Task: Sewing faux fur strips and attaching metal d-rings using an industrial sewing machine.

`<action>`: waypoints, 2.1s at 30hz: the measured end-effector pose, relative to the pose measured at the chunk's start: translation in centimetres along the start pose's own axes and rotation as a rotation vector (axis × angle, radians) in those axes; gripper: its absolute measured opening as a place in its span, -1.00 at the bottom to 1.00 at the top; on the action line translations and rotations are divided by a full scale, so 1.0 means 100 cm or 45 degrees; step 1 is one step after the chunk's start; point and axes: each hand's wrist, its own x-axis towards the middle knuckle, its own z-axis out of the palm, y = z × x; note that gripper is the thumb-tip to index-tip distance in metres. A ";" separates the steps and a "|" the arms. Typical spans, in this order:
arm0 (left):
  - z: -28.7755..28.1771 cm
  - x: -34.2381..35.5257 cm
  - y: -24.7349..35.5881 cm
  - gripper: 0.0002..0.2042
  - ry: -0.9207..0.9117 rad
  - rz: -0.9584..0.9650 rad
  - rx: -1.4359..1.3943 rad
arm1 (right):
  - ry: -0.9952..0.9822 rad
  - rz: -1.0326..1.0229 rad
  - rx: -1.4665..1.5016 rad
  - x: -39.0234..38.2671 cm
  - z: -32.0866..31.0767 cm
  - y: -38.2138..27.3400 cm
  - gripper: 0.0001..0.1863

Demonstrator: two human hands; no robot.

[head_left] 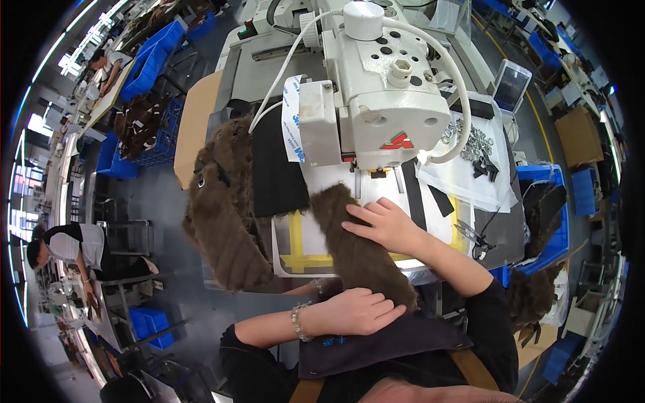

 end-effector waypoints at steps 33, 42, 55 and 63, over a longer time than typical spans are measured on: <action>0.054 -0.005 -0.079 -0.84 0.069 -0.670 -0.121 | -0.114 0.476 0.438 -0.039 -0.015 -0.020 -0.56; 0.059 -0.019 -0.066 -0.86 0.138 -0.416 0.156 | 0.014 0.402 0.196 -0.050 -0.003 -0.037 -0.73; 0.056 -0.008 -0.070 -0.79 0.063 -0.610 0.114 | 0.121 0.426 0.220 -0.049 -0.005 -0.039 -0.80; 0.053 -0.008 -0.061 -0.75 0.033 -0.504 0.301 | 0.150 0.437 0.159 -0.046 -0.005 -0.042 -0.82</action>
